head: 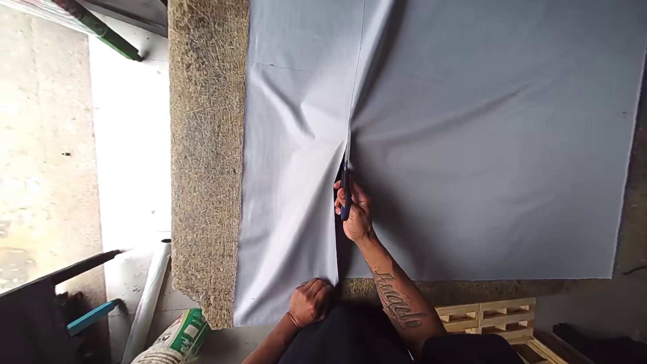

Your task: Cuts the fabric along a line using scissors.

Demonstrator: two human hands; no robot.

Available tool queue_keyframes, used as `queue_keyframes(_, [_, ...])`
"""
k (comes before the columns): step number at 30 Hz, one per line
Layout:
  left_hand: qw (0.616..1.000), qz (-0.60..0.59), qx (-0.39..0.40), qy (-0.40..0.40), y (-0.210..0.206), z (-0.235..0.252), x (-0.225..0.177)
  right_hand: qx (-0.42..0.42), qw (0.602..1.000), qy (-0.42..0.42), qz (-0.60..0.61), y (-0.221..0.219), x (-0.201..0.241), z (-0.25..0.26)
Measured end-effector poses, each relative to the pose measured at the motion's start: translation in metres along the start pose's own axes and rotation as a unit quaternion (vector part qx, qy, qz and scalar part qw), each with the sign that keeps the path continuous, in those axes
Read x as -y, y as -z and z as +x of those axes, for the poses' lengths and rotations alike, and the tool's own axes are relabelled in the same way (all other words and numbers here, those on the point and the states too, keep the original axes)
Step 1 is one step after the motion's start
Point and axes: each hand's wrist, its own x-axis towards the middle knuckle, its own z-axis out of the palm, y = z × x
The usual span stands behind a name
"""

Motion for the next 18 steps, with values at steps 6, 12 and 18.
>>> queue_keyframes(6, [1.000, -0.005, -0.001, 0.002, -0.003, -0.002, 0.001, -0.023, 1.000, 0.005, 0.010, -0.008, 0.012, 0.027])
queue_keyframes(12, [1.000, -0.001, -0.010, 0.003, -0.002, -0.001, 0.002, -0.024, 1.000, 0.018, -0.008, -0.012, 0.009, 0.049])
queue_keyframes(18, [1.000, -0.004, -0.003, 0.010, 0.001, 0.000, 0.001, -0.011, 1.000, 0.013, -0.013, -0.016, 0.010, 0.061])
